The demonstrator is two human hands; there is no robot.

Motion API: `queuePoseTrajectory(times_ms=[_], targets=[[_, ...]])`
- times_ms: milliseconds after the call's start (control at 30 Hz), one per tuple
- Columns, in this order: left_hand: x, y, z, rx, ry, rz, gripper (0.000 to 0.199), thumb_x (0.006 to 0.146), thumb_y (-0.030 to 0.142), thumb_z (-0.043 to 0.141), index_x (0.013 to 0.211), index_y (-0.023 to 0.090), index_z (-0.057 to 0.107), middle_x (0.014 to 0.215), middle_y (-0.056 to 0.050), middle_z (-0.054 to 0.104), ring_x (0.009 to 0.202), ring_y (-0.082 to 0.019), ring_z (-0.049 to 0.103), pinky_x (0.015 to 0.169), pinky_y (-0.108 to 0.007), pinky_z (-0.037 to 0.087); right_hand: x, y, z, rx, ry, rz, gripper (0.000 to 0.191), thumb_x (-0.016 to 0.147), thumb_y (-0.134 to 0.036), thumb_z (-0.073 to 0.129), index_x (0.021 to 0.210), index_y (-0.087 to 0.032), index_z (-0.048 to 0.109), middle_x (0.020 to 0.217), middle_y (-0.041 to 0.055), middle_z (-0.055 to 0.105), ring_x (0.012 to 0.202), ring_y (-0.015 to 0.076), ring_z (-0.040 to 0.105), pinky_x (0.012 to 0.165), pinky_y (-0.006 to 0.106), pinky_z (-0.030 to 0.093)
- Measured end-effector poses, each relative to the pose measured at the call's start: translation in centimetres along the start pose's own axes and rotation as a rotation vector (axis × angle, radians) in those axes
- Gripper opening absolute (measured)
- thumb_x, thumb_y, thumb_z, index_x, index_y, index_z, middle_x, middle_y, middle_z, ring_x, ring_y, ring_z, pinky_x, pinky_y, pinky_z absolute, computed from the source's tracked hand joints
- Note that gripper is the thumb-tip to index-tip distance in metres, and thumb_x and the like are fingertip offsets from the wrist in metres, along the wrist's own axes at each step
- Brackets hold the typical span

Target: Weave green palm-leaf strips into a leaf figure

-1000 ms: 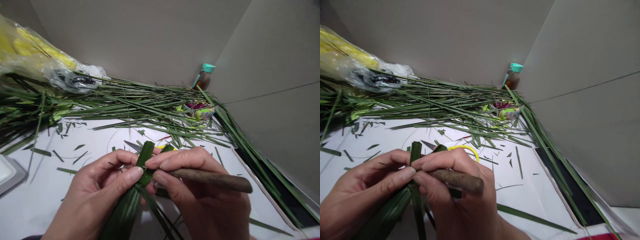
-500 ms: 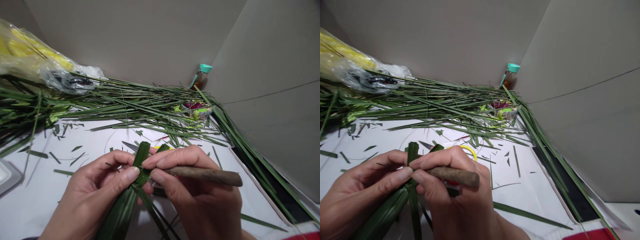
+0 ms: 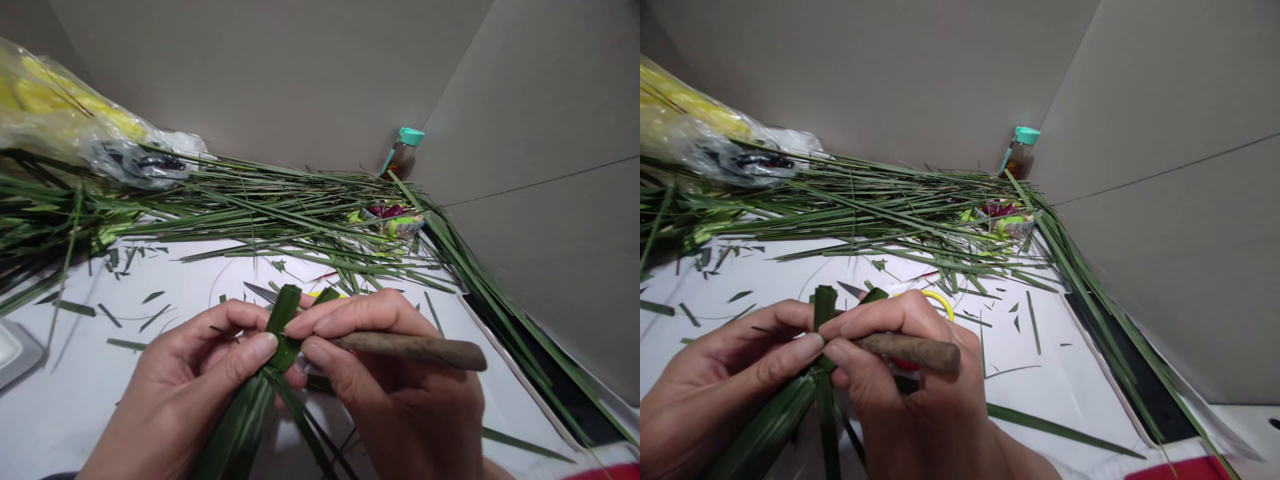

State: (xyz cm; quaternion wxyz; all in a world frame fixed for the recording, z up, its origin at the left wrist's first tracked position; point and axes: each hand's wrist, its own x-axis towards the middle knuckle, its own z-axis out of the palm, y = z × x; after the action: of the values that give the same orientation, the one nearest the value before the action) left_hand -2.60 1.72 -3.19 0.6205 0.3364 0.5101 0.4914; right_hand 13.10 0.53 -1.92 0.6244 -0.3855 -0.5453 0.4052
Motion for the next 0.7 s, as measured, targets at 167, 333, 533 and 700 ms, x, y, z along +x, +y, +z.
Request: queuePoseTrajectory(times_ms=[167, 333, 533, 700], targets=[[0.02, -0.06, 0.08, -0.039, -0.043, -0.004, 0.027, 0.059, 0.013, 0.088, 0.074, 0.033, 0.078, 0.063, 0.008, 0.078, 0.051, -0.014, 0.069, 0.047, -0.016, 0.052, 0.08, 0.02, -0.19, 0.024, -0.034, -0.019, 0.02, 0.081, -0.005, 0.074, 0.086, -0.024, 0.077, 0.088, -0.0013, 0.079, 0.062, 0.013, 0.074, 0.06, 0.023, 0.063], [-0.11, 0.02, 0.14, 0.012, -0.025, 0.035, 0.021, 0.061, 0.018, 0.088, 0.072, 0.032, 0.078, 0.062, 0.008, 0.079, 0.052, -0.013, 0.069, 0.046, -0.013, 0.05, 0.08, 0.06, -0.15, -0.005, -0.05, -0.019, 0.02, 0.082, -0.005, 0.074, 0.087, -0.025, 0.076, 0.088, -0.0018, 0.079, 0.062, 0.0125, 0.073, 0.061, 0.024, 0.064], [-0.47, 0.07, -0.28, -0.022, -0.028, -0.003, 0.024, 0.058, 0.016, 0.089, 0.073, 0.03, 0.078, 0.059, 0.007, 0.078, 0.048, -0.013, 0.068, 0.043, -0.014, 0.048, 0.0, 0.05, -0.44, -0.047, -0.08, -0.058, 0.025, 0.083, -0.003, 0.071, 0.092, -0.026, 0.076, 0.09, -0.0021, 0.078, 0.08, 0.0163, 0.076, 0.065, 0.024, 0.065], [-0.47, 0.17, 0.13, -0.041, -0.037, -0.042, 0.022, 0.059, 0.018, 0.09, 0.073, 0.029, 0.077, 0.058, 0.008, 0.077, 0.049, -0.013, 0.069, 0.045, -0.014, 0.049, 0.04, 0.07, -0.37, -0.09, -0.058, -0.054, 0.022, 0.083, -0.005, 0.072, 0.09, -0.026, 0.075, 0.085, -0.0038, 0.078, 0.069, 0.013, 0.076, 0.064, 0.021, 0.064]])
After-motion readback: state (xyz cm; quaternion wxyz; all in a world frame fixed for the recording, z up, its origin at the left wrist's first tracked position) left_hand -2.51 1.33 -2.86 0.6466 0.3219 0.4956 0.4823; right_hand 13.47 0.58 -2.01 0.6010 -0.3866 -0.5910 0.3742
